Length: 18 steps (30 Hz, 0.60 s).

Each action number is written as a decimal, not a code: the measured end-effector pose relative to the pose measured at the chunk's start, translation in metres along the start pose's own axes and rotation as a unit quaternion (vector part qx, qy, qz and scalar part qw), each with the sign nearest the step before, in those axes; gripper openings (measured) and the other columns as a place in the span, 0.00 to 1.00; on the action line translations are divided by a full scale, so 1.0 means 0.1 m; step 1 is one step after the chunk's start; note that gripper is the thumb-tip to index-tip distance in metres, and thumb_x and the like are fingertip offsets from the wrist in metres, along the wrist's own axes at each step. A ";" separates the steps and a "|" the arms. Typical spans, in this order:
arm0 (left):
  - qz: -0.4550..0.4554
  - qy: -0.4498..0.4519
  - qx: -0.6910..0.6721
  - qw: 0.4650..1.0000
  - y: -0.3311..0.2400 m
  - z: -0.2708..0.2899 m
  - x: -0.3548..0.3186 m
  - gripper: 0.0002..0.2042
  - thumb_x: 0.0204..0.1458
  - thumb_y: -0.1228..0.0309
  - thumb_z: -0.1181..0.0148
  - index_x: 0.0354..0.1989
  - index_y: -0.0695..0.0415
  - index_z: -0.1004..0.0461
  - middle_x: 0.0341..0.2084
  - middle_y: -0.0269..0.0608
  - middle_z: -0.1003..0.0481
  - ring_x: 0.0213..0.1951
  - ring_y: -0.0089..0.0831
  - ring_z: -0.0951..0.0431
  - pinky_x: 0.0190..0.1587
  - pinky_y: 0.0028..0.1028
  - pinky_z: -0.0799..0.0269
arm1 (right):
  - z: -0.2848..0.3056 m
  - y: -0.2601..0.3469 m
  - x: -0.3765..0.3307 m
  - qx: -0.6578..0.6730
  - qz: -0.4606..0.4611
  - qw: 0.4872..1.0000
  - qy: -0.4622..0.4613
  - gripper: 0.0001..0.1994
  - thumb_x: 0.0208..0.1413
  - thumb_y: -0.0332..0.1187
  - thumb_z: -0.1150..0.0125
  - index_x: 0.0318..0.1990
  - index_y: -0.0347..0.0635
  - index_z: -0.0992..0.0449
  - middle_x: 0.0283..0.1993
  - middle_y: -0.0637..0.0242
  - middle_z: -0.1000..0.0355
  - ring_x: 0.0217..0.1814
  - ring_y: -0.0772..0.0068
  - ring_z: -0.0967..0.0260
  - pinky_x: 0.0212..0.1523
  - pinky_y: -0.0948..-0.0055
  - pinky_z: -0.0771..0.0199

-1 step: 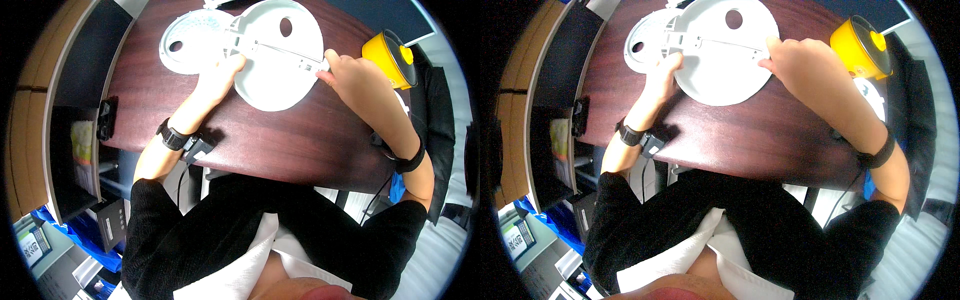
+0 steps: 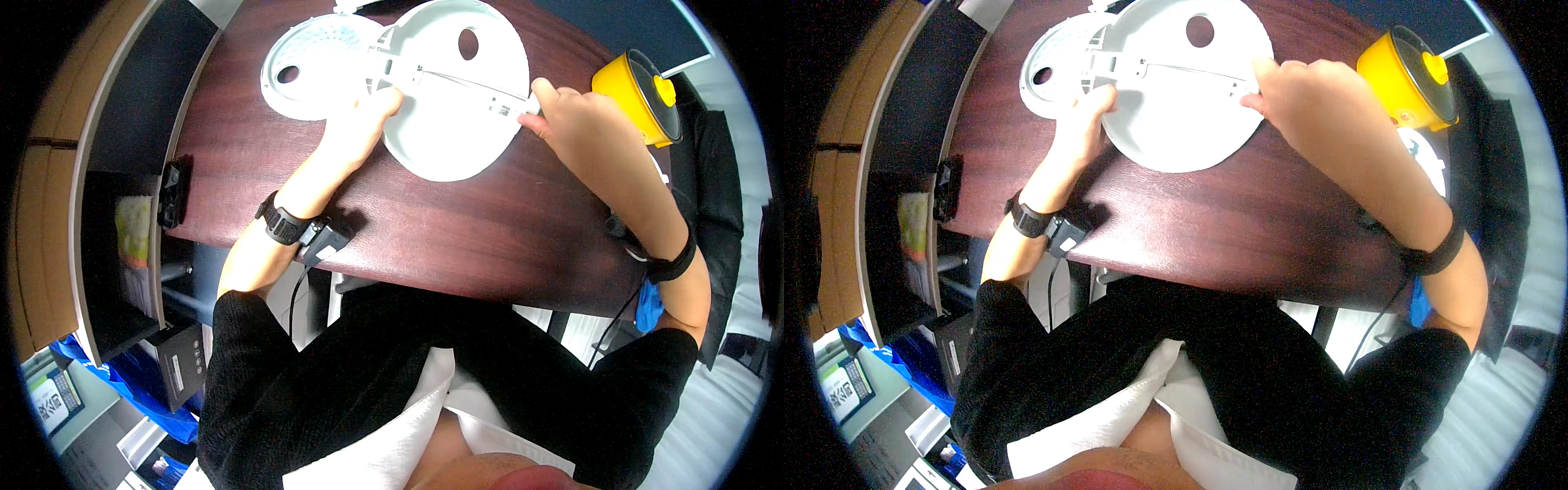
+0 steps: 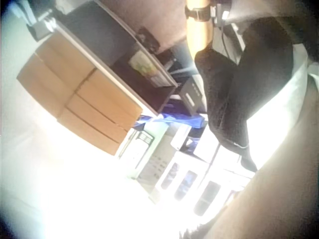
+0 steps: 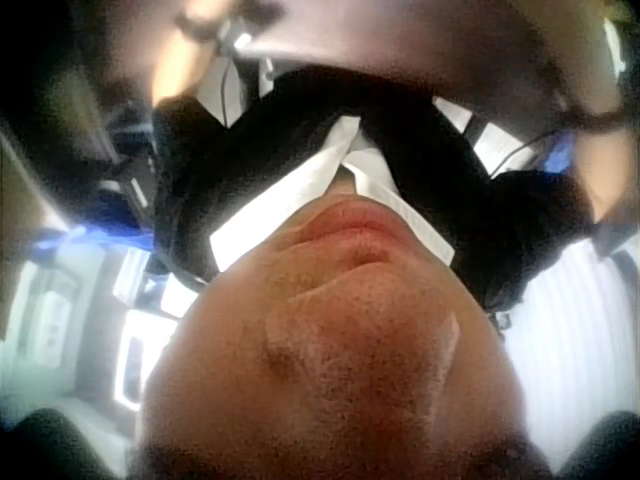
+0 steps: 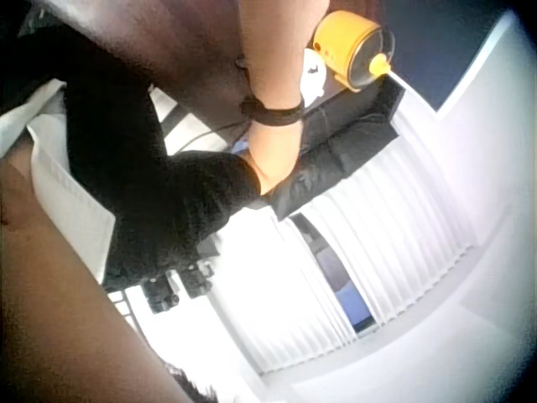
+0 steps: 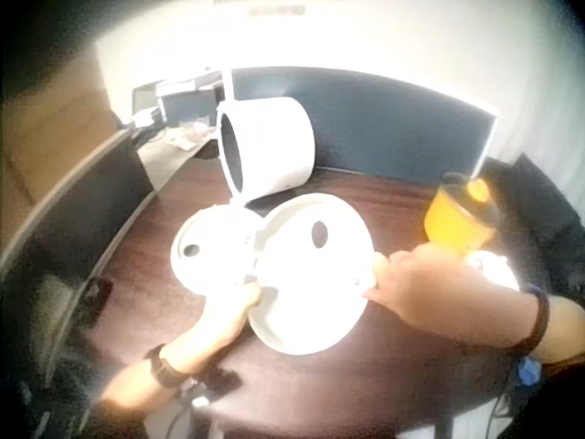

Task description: The person assembles a white appliance by attaching a perforated metal plate to a white plastic housing using a screwdriver. They insert screws into the housing, tighten them, and secure the plate in place.

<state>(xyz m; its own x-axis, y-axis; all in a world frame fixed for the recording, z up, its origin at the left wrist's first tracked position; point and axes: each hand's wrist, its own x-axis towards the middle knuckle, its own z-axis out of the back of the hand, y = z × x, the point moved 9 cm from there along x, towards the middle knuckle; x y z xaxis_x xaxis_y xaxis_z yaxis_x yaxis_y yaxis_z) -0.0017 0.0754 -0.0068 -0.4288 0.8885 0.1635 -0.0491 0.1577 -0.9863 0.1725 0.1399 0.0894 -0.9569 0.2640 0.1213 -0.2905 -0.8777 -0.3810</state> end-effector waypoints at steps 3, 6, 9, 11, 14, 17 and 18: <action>-0.020 0.004 0.018 1.000 -0.04 -0.01 0.01 0.09 0.44 0.70 0.47 0.31 0.63 0.28 0.23 0.34 0.29 0.27 0.21 0.32 0.31 0.24 0.34 | 0.13 -0.07 0.03 -0.024 0.040 0.998 -0.038 0.13 0.53 0.42 0.44 0.35 0.41 0.29 0.19 0.63 0.32 0.23 0.61 0.29 0.24 0.68 0.30; -0.024 0.015 0.036 0.999 -0.03 0.01 0.02 0.11 0.44 0.69 0.47 0.33 0.63 0.28 0.24 0.35 0.29 0.28 0.22 0.31 0.32 0.24 0.34 | 0.19 -0.15 0.15 -0.038 0.118 0.991 -0.057 0.16 0.55 0.46 0.48 0.38 0.42 0.35 0.21 0.65 0.34 0.23 0.67 0.30 0.23 0.73 0.31; -0.020 0.026 0.034 0.999 -0.04 0.00 0.02 0.13 0.45 0.68 0.46 0.37 0.63 0.28 0.28 0.37 0.28 0.31 0.23 0.31 0.34 0.26 0.33 | 0.27 -0.19 0.27 -0.108 0.142 0.983 -0.049 0.16 0.54 0.45 0.48 0.42 0.44 0.35 0.24 0.64 0.33 0.26 0.65 0.30 0.27 0.70 0.30; -0.024 0.011 0.039 0.999 -0.08 -0.01 0.00 0.16 0.45 0.68 0.46 0.41 0.63 0.29 0.30 0.38 0.28 0.33 0.25 0.30 0.36 0.27 0.32 | 0.36 -0.18 0.29 -0.112 0.138 0.982 -0.064 0.16 0.54 0.45 0.48 0.41 0.45 0.35 0.25 0.65 0.33 0.27 0.65 0.30 0.28 0.69 0.30; -0.023 0.033 0.042 0.998 -0.09 -0.01 0.00 0.18 0.45 0.68 0.47 0.44 0.63 0.30 0.33 0.40 0.28 0.35 0.26 0.30 0.39 0.28 0.32 | 0.39 -0.20 0.26 -0.092 0.124 0.986 -0.069 0.15 0.54 0.45 0.47 0.40 0.44 0.34 0.24 0.65 0.33 0.26 0.67 0.30 0.27 0.71 0.30; -0.016 0.028 0.058 0.998 -0.08 0.01 -0.01 0.17 0.45 0.69 0.47 0.44 0.63 0.30 0.33 0.39 0.28 0.35 0.26 0.30 0.38 0.28 0.32 | 0.36 -0.21 0.11 0.036 0.058 0.996 -0.054 0.13 0.49 0.42 0.41 0.33 0.42 0.29 0.19 0.60 0.31 0.23 0.59 0.29 0.25 0.65 0.30; -0.020 0.032 0.046 0.998 -0.10 0.00 -0.01 0.17 0.46 0.69 0.47 0.44 0.63 0.30 0.33 0.39 0.28 0.35 0.25 0.30 0.38 0.28 0.32 | 0.34 -0.19 0.03 0.058 0.022 0.997 -0.055 0.13 0.49 0.43 0.40 0.31 0.42 0.29 0.19 0.58 0.30 0.22 0.58 0.29 0.24 0.65 0.29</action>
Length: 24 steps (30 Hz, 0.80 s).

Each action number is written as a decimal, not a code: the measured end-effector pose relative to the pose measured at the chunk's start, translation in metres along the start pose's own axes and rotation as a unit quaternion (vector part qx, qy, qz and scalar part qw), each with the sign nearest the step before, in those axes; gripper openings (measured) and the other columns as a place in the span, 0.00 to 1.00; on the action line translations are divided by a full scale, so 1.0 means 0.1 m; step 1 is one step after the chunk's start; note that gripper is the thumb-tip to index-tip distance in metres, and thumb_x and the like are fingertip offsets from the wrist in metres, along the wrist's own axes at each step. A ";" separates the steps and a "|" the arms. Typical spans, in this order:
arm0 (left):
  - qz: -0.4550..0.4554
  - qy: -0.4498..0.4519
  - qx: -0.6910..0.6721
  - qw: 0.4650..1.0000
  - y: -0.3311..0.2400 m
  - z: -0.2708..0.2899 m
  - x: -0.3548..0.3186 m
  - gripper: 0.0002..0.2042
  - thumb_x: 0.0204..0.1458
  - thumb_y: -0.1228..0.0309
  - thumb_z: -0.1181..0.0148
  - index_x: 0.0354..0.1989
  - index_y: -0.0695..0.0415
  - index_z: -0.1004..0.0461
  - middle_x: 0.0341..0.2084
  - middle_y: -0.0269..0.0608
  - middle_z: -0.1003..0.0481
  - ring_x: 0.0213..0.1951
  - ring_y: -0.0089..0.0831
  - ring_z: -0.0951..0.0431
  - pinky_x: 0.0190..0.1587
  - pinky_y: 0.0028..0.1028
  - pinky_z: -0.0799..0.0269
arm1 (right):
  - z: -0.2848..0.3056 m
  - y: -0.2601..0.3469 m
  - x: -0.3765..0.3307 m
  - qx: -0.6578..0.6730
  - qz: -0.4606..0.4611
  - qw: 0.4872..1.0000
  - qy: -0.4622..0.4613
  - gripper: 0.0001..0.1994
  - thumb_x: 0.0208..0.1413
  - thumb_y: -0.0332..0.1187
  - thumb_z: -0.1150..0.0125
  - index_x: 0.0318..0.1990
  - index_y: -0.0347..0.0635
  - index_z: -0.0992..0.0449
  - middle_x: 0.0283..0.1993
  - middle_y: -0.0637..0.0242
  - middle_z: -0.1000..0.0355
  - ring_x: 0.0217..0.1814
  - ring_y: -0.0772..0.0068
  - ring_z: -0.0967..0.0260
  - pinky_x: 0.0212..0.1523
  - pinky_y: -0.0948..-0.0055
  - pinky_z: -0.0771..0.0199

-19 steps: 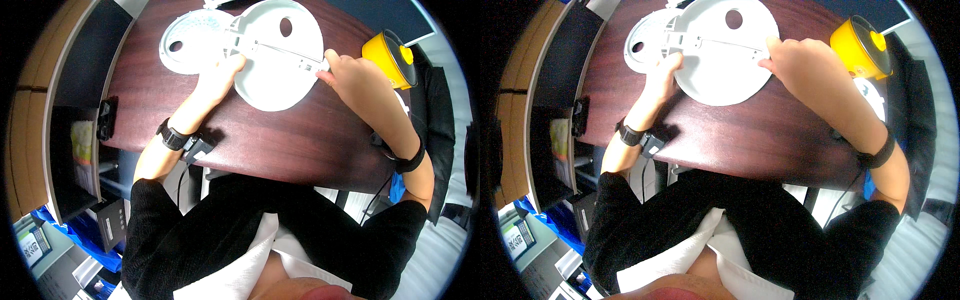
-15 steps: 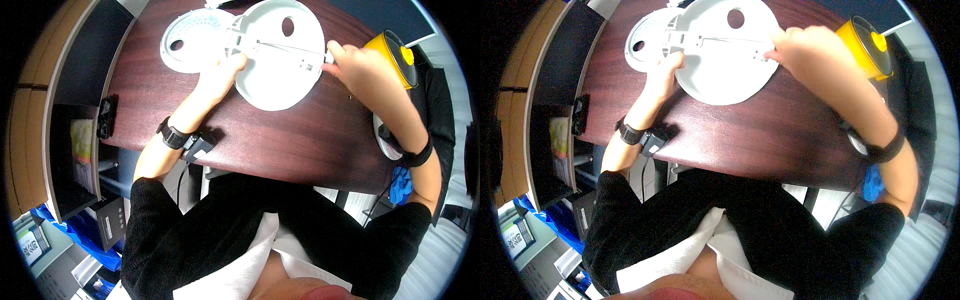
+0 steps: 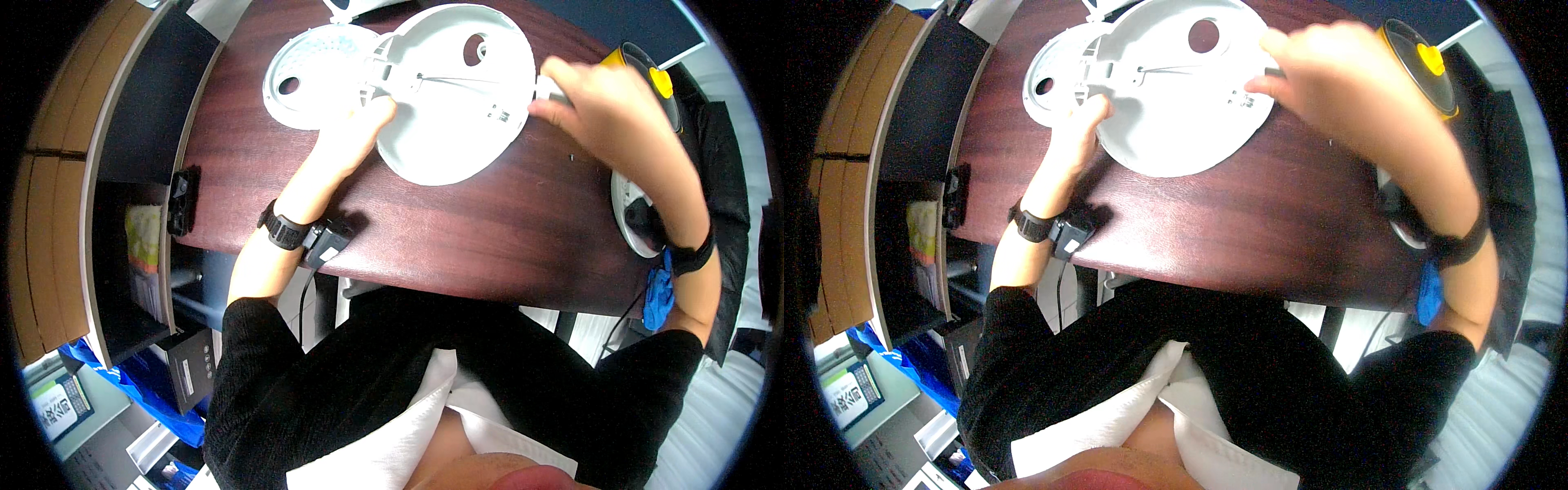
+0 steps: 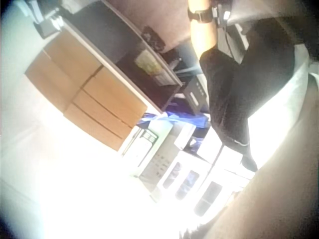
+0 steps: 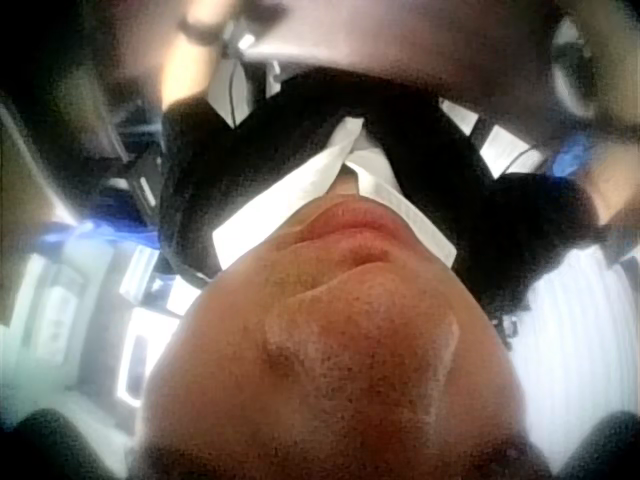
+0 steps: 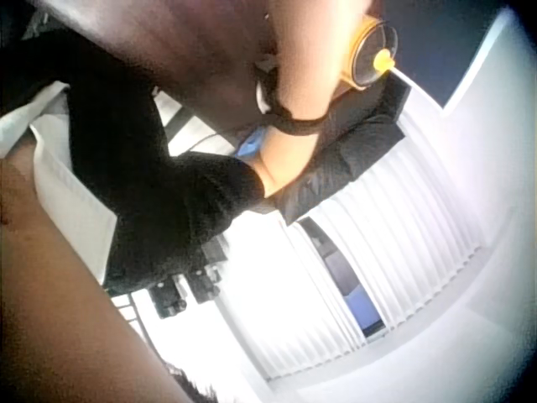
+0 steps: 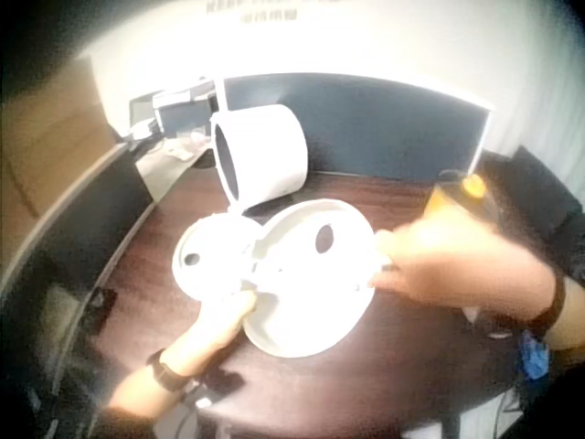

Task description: The person assembles a white appliance by attaching a perforated metal plate to a white plastic housing using a screwdriver. They insert screws into the housing, tighten them, and secure the plate in place.

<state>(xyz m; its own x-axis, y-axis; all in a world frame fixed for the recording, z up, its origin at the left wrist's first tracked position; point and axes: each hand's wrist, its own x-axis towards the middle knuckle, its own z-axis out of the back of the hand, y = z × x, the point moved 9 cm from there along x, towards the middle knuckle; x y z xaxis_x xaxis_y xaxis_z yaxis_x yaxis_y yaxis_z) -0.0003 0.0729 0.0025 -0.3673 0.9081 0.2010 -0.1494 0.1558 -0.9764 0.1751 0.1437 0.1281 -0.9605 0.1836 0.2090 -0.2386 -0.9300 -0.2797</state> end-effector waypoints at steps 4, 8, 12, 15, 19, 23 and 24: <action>-0.020 -0.014 0.002 1.000 -0.08 0.00 -0.02 0.15 0.46 0.70 0.47 0.43 0.63 0.30 0.32 0.38 0.29 0.35 0.25 0.30 0.38 0.27 0.32 | -0.33 0.12 -0.25 0.152 -0.119 0.979 0.066 0.15 0.54 0.44 0.45 0.29 0.39 0.29 0.18 0.55 0.31 0.23 0.54 0.29 0.24 0.60 0.30; -0.053 -0.051 0.011 0.997 -0.15 0.01 -0.02 0.15 0.46 0.70 0.47 0.42 0.64 0.30 0.30 0.38 0.28 0.33 0.25 0.30 0.36 0.27 0.32 | -0.60 0.32 -0.38 0.445 -0.262 0.841 0.160 0.17 0.60 0.42 0.53 0.31 0.33 0.32 0.16 0.57 0.33 0.15 0.63 0.32 0.18 0.67 0.33; -0.074 -0.063 0.057 0.994 -0.14 0.04 -0.01 0.14 0.45 0.71 0.47 0.41 0.64 0.30 0.27 0.40 0.29 0.30 0.26 0.29 0.32 0.29 0.32 | -0.69 0.52 -0.41 0.564 -0.319 0.733 0.206 0.17 0.63 0.42 0.59 0.32 0.36 0.33 0.14 0.68 0.38 0.10 0.78 0.40 0.14 0.78 0.40; -0.097 -0.091 0.093 0.987 -0.27 0.06 -0.05 0.14 0.43 0.72 0.47 0.38 0.64 0.30 0.24 0.40 0.29 0.27 0.27 0.30 0.31 0.30 0.32 | -0.68 0.53 -0.37 0.552 -0.314 0.741 0.220 0.17 0.64 0.43 0.60 0.30 0.38 0.34 0.13 0.71 0.40 0.09 0.80 0.42 0.13 0.80 0.43; -0.151 -0.117 0.116 0.975 -0.37 0.08 -0.05 0.14 0.39 0.72 0.47 0.36 0.64 0.30 0.21 0.39 0.30 0.24 0.30 0.31 0.31 0.31 0.33 | -0.63 0.50 -0.31 0.500 -0.293 0.781 0.232 0.18 0.63 0.43 0.59 0.28 0.39 0.35 0.13 0.70 0.41 0.09 0.80 0.43 0.13 0.79 0.43; -0.156 -0.092 0.134 0.974 -0.37 0.09 -0.04 0.18 0.37 0.73 0.48 0.41 0.65 0.31 0.22 0.39 0.30 0.24 0.29 0.31 0.30 0.29 0.32 | -0.59 0.39 -0.24 0.351 -0.202 0.905 0.128 0.17 0.60 0.43 0.52 0.28 0.37 0.33 0.16 0.59 0.37 0.16 0.65 0.37 0.18 0.69 0.38; -0.157 -0.095 0.116 0.976 -0.40 0.09 -0.03 0.19 0.37 0.73 0.48 0.41 0.65 0.31 0.22 0.39 0.29 0.25 0.28 0.31 0.30 0.29 0.32 | -0.56 0.36 -0.21 0.299 -0.183 0.931 0.098 0.18 0.57 0.43 0.49 0.28 0.34 0.31 0.19 0.53 0.34 0.22 0.54 0.34 0.22 0.62 0.34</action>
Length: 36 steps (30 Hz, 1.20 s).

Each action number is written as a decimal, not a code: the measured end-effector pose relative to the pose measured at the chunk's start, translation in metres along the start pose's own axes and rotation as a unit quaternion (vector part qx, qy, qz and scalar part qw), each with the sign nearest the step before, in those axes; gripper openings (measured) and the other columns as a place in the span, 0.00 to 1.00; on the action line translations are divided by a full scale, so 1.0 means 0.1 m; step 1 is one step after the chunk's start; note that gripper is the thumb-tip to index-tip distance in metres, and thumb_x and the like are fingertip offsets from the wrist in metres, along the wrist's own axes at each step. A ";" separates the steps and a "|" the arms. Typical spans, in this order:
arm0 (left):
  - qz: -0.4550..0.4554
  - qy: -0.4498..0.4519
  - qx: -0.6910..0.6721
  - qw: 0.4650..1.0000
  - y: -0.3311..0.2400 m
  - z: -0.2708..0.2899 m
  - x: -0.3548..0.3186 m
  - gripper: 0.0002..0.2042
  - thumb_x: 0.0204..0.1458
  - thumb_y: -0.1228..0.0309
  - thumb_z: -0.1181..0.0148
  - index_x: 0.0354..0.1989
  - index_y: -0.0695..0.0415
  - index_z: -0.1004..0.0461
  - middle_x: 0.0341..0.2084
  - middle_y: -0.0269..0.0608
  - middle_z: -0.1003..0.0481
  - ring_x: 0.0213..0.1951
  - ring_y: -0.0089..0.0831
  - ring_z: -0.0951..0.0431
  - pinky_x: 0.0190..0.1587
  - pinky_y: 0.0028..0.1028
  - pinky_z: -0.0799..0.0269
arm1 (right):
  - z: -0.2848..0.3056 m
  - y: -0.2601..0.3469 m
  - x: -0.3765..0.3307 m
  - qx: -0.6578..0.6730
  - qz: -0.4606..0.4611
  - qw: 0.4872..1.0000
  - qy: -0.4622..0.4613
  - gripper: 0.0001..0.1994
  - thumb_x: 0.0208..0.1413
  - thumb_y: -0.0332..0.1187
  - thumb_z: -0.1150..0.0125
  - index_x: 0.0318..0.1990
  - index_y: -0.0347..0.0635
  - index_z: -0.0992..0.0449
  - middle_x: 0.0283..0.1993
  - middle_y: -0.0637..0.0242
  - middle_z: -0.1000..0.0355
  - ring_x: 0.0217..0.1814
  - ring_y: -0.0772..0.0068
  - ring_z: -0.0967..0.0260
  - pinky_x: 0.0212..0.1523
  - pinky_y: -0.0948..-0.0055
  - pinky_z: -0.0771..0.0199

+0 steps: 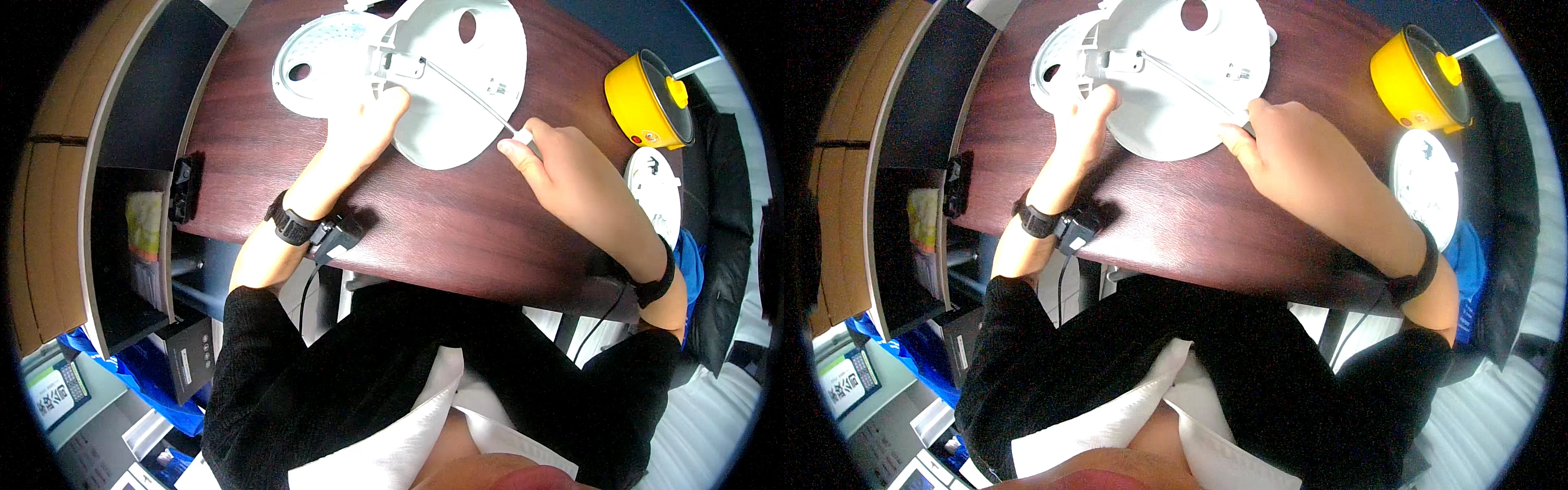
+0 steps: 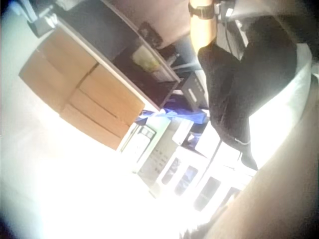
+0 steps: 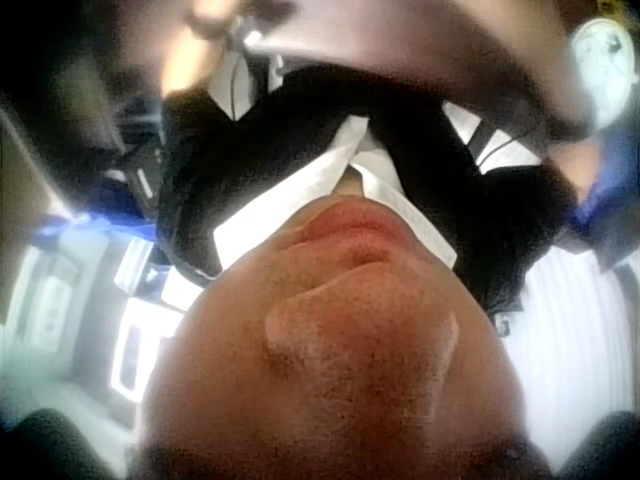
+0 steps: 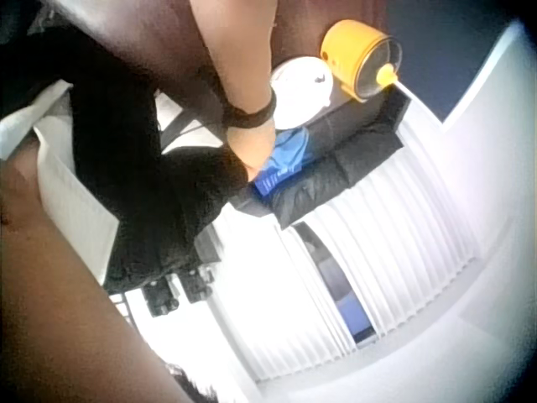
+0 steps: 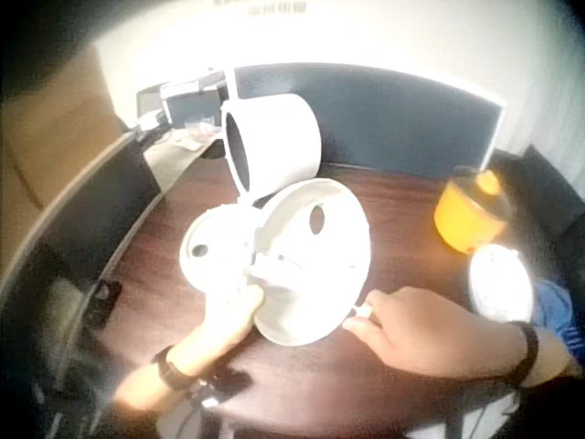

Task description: The person assembles a white appliance by attaching a perforated metal plate to a white plastic housing using a screwdriver. They insert screws into the housing, tighten them, and secure the plate in place.

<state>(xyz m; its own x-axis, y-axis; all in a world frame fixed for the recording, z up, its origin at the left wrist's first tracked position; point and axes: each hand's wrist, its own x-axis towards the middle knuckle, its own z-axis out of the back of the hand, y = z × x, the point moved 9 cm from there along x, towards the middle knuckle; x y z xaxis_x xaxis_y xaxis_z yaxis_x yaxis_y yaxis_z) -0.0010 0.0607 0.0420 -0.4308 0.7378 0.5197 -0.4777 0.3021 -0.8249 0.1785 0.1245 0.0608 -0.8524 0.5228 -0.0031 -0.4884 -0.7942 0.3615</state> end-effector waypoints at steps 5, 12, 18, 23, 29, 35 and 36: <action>0.032 0.004 -0.027 0.999 0.01 0.00 0.01 0.21 0.36 0.74 0.49 0.43 0.66 0.31 0.23 0.39 0.28 0.25 0.26 0.31 0.31 0.26 0.32 | 0.14 -0.05 0.15 -0.218 0.059 0.974 -0.028 0.18 0.54 0.45 0.45 0.30 0.36 0.29 0.21 0.50 0.29 0.26 0.52 0.28 0.26 0.58 0.29; 0.024 0.025 -0.041 0.999 0.10 0.00 0.05 0.22 0.37 0.73 0.47 0.45 0.66 0.31 0.28 0.41 0.28 0.29 0.27 0.30 0.34 0.27 0.31 | 0.49 -0.01 0.34 -0.389 0.192 0.896 -0.099 0.15 0.55 0.46 0.47 0.36 0.43 0.31 0.22 0.62 0.31 0.23 0.63 0.30 0.25 0.70 0.31; -0.011 0.013 -0.015 1.000 0.06 0.09 0.02 0.23 0.39 0.71 0.46 0.48 0.63 0.32 0.33 0.42 0.28 0.34 0.29 0.30 0.39 0.29 0.32 | 0.27 -0.04 0.10 -0.201 0.234 0.946 -0.097 0.15 0.61 0.44 0.53 0.32 0.41 0.33 0.18 0.64 0.36 0.18 0.70 0.36 0.21 0.74 0.33; -0.034 0.019 0.022 0.999 0.02 0.02 0.02 0.23 0.39 0.72 0.47 0.49 0.63 0.32 0.33 0.43 0.28 0.35 0.32 0.29 0.40 0.32 0.32 | -0.50 -0.12 -0.20 0.489 -0.137 0.836 0.208 0.17 0.64 0.44 0.61 0.34 0.37 0.35 0.15 0.69 0.39 0.10 0.78 0.38 0.11 0.79 0.39; -0.029 -0.026 -0.017 0.999 0.04 0.05 0.01 0.23 0.38 0.74 0.47 0.48 0.64 0.32 0.32 0.43 0.28 0.34 0.31 0.30 0.39 0.31 0.32 | -0.61 0.15 -0.22 0.552 -0.205 0.777 0.225 0.18 0.65 0.44 0.69 0.35 0.39 0.38 0.14 0.68 0.38 0.09 0.77 0.39 0.10 0.80 0.39; 0.008 -0.036 -0.021 0.999 0.15 0.09 -0.01 0.22 0.37 0.75 0.47 0.47 0.64 0.31 0.31 0.42 0.29 0.33 0.29 0.31 0.37 0.29 0.33 | -0.28 0.05 -0.02 0.269 -0.125 0.936 0.189 0.16 0.64 0.41 0.61 0.31 0.39 0.36 0.15 0.69 0.37 0.09 0.78 0.40 0.10 0.80 0.41; 0.001 -0.033 -0.017 0.999 0.15 0.10 0.00 0.22 0.37 0.76 0.47 0.46 0.64 0.31 0.30 0.42 0.29 0.32 0.28 0.31 0.36 0.29 0.33 | -0.15 0.04 0.07 0.158 -0.077 0.973 0.148 0.14 0.62 0.40 0.54 0.29 0.39 0.35 0.14 0.67 0.37 0.11 0.76 0.38 0.13 0.79 0.39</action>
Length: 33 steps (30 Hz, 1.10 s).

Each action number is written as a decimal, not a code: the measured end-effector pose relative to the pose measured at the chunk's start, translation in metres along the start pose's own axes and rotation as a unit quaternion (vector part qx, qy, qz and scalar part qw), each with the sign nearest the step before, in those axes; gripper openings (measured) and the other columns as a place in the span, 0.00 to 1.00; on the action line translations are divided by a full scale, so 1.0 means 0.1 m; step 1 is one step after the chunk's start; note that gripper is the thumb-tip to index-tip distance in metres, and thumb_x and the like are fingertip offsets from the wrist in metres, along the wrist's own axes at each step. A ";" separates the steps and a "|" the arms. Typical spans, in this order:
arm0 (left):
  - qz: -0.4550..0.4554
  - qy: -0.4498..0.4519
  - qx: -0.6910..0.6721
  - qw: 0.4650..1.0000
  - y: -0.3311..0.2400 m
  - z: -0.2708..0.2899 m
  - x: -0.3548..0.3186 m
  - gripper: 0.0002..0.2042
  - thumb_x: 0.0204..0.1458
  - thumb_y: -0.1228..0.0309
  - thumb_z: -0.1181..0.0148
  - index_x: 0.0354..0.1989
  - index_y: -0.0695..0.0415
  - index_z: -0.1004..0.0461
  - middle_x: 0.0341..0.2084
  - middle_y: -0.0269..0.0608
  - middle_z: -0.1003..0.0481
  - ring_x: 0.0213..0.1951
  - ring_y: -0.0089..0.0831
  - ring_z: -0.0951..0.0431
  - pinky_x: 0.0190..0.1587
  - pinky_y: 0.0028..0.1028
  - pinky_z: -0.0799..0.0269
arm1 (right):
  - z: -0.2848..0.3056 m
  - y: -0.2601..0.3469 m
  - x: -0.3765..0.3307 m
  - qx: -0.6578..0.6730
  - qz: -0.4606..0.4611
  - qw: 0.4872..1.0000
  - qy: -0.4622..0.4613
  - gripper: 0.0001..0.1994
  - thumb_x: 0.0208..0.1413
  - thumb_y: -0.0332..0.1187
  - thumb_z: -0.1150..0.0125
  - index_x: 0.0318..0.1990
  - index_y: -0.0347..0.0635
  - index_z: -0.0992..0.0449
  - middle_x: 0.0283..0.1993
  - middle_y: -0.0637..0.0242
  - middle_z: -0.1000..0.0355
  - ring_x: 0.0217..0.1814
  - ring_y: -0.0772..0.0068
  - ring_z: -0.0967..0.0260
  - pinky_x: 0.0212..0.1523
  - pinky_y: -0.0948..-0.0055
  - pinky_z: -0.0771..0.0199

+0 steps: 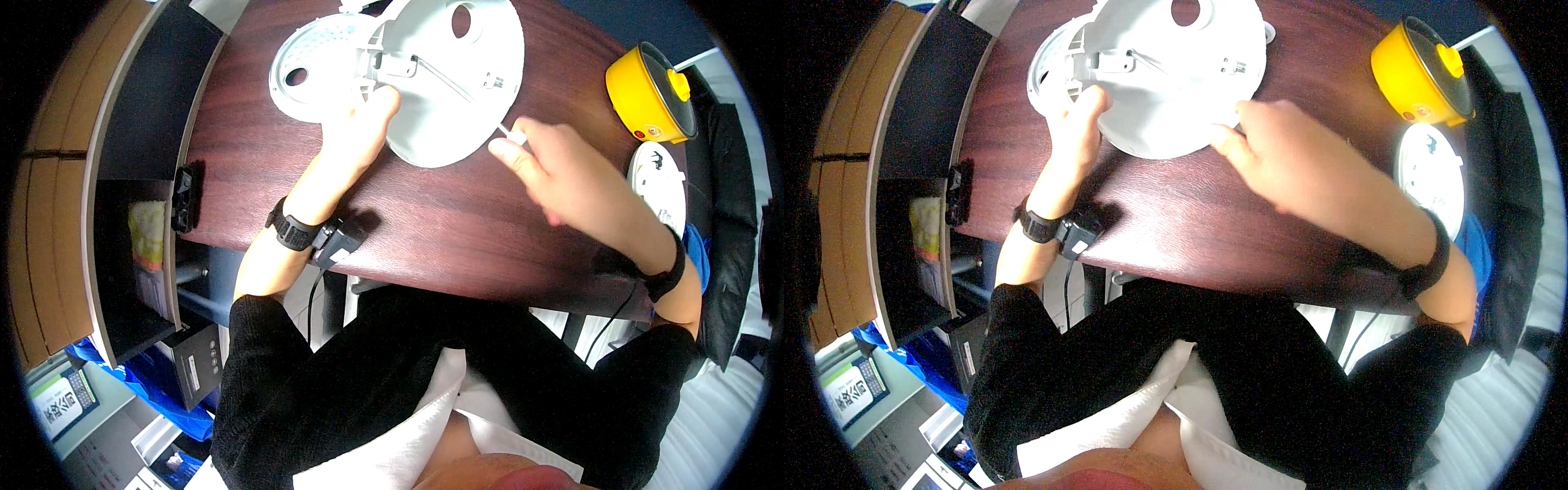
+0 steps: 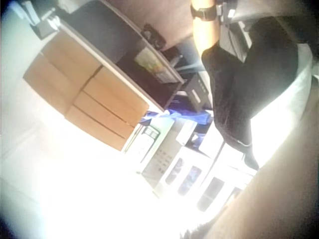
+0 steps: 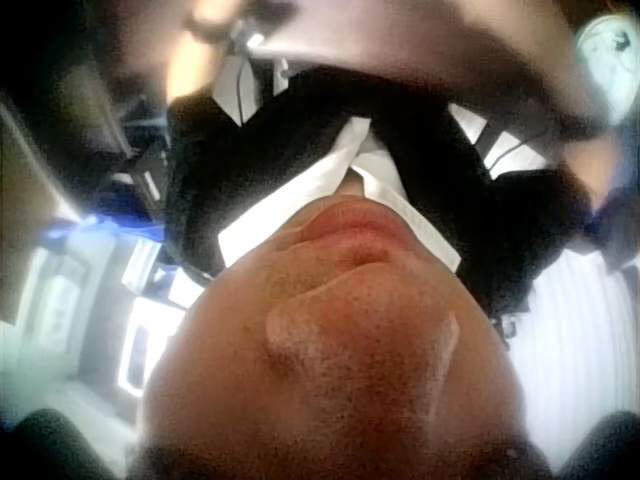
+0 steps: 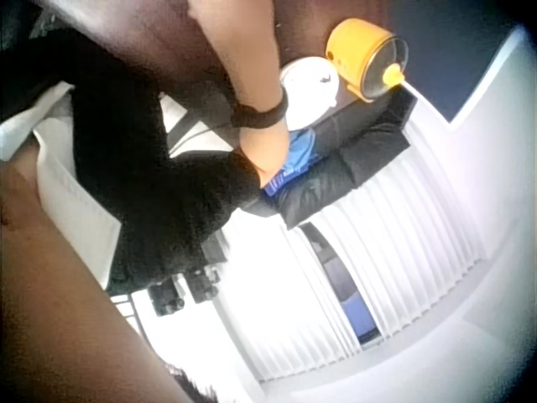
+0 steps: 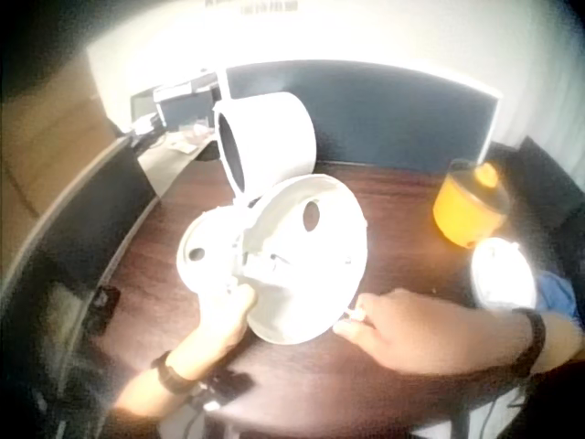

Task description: The person assembles a white appliance by attaching a perforated metal plate to a white plastic housing using a screwdriver. They insert screws into the housing, tighten them, and secure the plate in place.

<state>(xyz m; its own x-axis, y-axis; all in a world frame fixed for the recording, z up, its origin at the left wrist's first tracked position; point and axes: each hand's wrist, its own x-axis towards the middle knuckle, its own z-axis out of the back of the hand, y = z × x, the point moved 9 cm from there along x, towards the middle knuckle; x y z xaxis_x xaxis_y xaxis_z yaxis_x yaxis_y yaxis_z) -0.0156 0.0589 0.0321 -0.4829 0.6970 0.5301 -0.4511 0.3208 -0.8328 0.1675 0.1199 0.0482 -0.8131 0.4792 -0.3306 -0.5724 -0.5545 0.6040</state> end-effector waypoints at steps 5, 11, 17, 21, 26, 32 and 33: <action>0.019 0.000 -0.040 0.999 -0.04 -0.04 0.00 0.19 0.36 0.75 0.47 0.42 0.66 0.30 0.26 0.40 0.29 0.27 0.26 0.32 0.31 0.26 0.33 | 0.35 0.16 0.01 -0.437 0.158 0.865 -0.187 0.14 0.53 0.44 0.45 0.33 0.41 0.28 0.18 0.57 0.31 0.20 0.58 0.30 0.22 0.65 0.30; 0.033 0.028 -0.040 0.998 -0.10 -0.09 0.03 0.17 0.38 0.75 0.47 0.40 0.66 0.30 0.26 0.39 0.29 0.27 0.23 0.32 0.30 0.25 0.33 | 0.64 0.24 0.02 -0.497 0.256 0.786 -0.264 0.13 0.49 0.42 0.40 0.33 0.43 0.29 0.19 0.61 0.31 0.22 0.61 0.30 0.24 0.66 0.31; 0.022 -0.007 -0.022 0.999 -0.07 -0.01 0.02 0.17 0.41 0.74 0.48 0.42 0.65 0.30 0.28 0.39 0.29 0.30 0.25 0.31 0.33 0.26 0.33 | 0.25 0.03 0.12 -0.144 0.048 0.988 0.031 0.14 0.62 0.43 0.54 0.32 0.41 0.32 0.15 0.70 0.38 0.13 0.80 0.36 0.13 0.83 0.37; 0.002 -0.028 0.018 0.999 -0.07 -0.02 0.01 0.17 0.44 0.73 0.48 0.44 0.65 0.31 0.30 0.39 0.29 0.32 0.26 0.31 0.36 0.26 0.33 | -0.10 -0.09 0.03 0.231 -0.040 0.966 0.112 0.18 0.64 0.45 0.64 0.35 0.38 0.35 0.13 0.71 0.39 0.07 0.82 0.40 0.07 0.84 0.41; 0.054 -0.026 -0.027 0.998 -0.07 -0.04 -0.04 0.15 0.47 0.72 0.49 0.43 0.65 0.31 0.30 0.39 0.28 0.32 0.27 0.30 0.36 0.28 0.32 | -0.23 -0.01 -0.01 0.421 -0.069 0.890 0.159 0.19 0.65 0.46 0.67 0.41 0.38 0.38 0.17 0.68 0.39 0.05 0.79 0.41 0.04 0.83 0.43; -0.011 -0.029 0.004 1.000 -0.14 -0.04 0.00 0.14 0.43 0.74 0.49 0.39 0.65 0.30 0.27 0.41 0.29 0.28 0.27 0.31 0.32 0.27 0.33 | -0.26 0.04 -0.05 0.417 -0.094 0.894 0.134 0.17 0.65 0.44 0.65 0.43 0.36 0.38 0.19 0.67 0.39 0.05 0.77 0.41 0.04 0.82 0.42; -0.011 -0.026 0.009 1.000 -0.12 -0.03 0.00 0.14 0.43 0.75 0.49 0.39 0.66 0.30 0.26 0.41 0.29 0.28 0.27 0.32 0.32 0.27 0.34 | -0.24 0.04 -0.03 0.367 -0.082 0.918 0.127 0.17 0.65 0.43 0.64 0.43 0.36 0.37 0.19 0.67 0.38 0.05 0.77 0.41 0.04 0.83 0.43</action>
<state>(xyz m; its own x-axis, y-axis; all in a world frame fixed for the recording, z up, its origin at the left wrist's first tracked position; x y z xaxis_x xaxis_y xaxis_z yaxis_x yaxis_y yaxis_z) -0.0077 0.0571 0.0418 -0.5114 0.6551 0.5562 -0.4753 0.3236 -0.8181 0.1654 0.1001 0.0339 -0.7740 0.2893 -0.5632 -0.5399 0.1631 0.8258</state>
